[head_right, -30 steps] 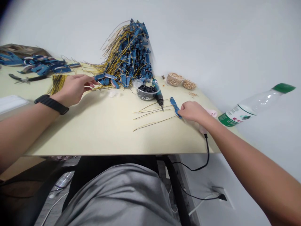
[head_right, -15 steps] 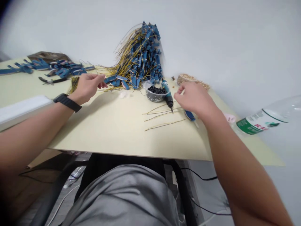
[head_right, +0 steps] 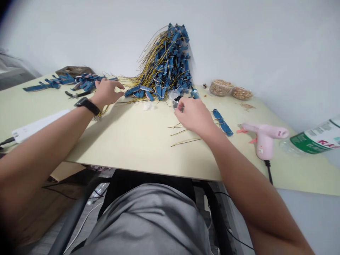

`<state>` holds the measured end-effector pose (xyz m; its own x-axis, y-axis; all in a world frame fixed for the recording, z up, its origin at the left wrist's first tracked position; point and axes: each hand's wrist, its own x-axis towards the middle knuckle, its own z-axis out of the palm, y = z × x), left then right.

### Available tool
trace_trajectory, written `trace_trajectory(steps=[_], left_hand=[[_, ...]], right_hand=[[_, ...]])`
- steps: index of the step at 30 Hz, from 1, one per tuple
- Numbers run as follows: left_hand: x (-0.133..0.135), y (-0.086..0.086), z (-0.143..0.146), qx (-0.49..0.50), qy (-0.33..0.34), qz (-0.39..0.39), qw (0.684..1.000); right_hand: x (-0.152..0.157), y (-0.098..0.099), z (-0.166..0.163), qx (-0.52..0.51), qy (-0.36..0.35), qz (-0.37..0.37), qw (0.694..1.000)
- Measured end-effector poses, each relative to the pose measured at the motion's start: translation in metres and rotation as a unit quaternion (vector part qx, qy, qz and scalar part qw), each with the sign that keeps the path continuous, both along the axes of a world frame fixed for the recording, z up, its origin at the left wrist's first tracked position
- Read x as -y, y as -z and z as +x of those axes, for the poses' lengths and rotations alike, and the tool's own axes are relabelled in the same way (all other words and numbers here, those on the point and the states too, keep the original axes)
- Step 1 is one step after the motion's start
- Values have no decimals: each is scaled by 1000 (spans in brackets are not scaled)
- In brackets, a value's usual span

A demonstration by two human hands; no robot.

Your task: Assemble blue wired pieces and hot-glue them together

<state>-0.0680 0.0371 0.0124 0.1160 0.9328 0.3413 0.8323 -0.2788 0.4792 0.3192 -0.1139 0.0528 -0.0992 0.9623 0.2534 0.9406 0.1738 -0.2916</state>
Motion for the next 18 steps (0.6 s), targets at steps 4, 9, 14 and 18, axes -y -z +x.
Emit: trace_trajectory(steps=[4, 9, 14, 18], left_hand=[[-32, -3, 14, 4, -18, -16, 1000], [-68, 1, 29, -14, -54, -16, 998], [-84, -1, 28, -156, -90, -35, 983], [-83, -2, 29, -159, -119, -34, 979]], right_hand=[[7, -2, -8, -12, -4, -10, 1000], [14, -1, -12, -32, 0, -30, 999], [15, 2, -12, -53, -5, -42, 998], [16, 4, -12, -62, -21, -34, 997]])
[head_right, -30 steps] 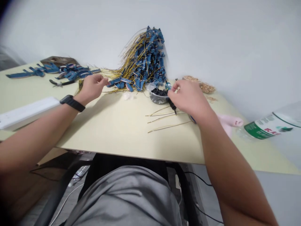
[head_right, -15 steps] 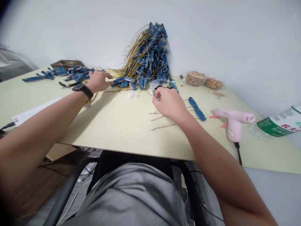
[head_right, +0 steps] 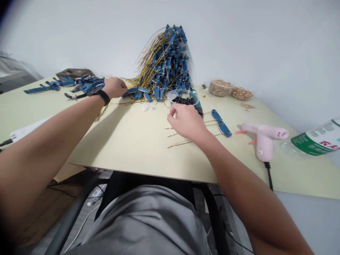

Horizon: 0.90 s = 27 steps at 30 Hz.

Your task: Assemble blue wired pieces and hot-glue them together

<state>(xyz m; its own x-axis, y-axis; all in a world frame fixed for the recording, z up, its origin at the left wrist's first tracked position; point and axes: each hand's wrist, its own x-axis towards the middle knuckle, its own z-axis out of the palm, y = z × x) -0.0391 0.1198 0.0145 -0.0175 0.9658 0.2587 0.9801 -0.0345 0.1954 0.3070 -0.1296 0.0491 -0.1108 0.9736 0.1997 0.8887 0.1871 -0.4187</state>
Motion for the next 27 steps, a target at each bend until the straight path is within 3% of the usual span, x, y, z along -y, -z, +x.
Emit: trace_trajectory(steps=[8, 12, 15, 19, 27], left_hand=[[36, -21, -6, 34, -34, 36, 998], [61, -29, -12, 59, 9, 63, 996], [79, -25, -11, 61, 45, 64, 995], [92, -17, -10, 81, 20, 91, 992], [89, -15, -13, 166, -9, 91, 982]], right_hand=[[1, 0, 1, -4, 9, -3, 1000], [1, 1, 2, -6, 8, 6, 1000], [1, 2, 1, -6, 1, 4, 1000], [3, 4, -1, 3, -1, -9, 1000], [7, -1, -5, 6, 2, -32, 999]])
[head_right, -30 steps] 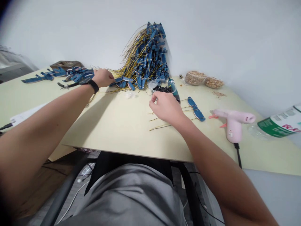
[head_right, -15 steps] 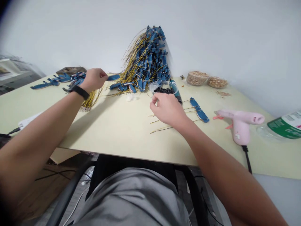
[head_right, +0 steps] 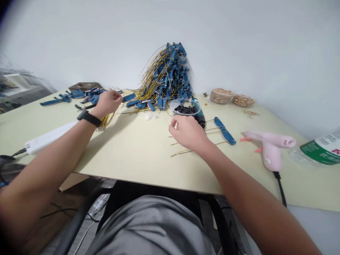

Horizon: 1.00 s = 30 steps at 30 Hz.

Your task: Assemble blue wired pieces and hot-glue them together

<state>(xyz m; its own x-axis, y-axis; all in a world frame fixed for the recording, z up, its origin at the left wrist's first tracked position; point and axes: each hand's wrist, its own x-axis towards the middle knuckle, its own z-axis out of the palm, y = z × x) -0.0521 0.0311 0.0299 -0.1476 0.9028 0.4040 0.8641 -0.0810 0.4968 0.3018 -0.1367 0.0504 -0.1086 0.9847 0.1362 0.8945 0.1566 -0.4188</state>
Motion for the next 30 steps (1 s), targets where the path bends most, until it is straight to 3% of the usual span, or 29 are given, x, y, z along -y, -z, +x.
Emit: trace_trajectory(steps=[6, 10, 13, 17, 20, 24, 30], left_hand=[[-6, 6, 5, 31, 11, 38, 999], [-11, 14, 7, -2, 35, 53, 998], [-13, 20, 9, -44, 19, 49, 998], [-10, 24, 15, -82, -6, 28, 996], [-7, 24, 17, -77, -6, 37, 996], [-5, 23, 19, -83, 3, 54, 995], [-6, 24, 23, -80, 27, 67, 994]], right_hand=[[-5, 9, 1, 10, -1, 5, 1000], [-21, 9, -12, 90, -32, 48, 994], [-58, -8, -39, 131, -88, 85, 984], [-137, -41, -84, 110, -136, 122, 977], [-187, -53, -111, 126, -154, 118, 973], [-220, -48, -131, 184, -171, 105, 962], [-236, -32, -141, 189, -185, 93, 960]])
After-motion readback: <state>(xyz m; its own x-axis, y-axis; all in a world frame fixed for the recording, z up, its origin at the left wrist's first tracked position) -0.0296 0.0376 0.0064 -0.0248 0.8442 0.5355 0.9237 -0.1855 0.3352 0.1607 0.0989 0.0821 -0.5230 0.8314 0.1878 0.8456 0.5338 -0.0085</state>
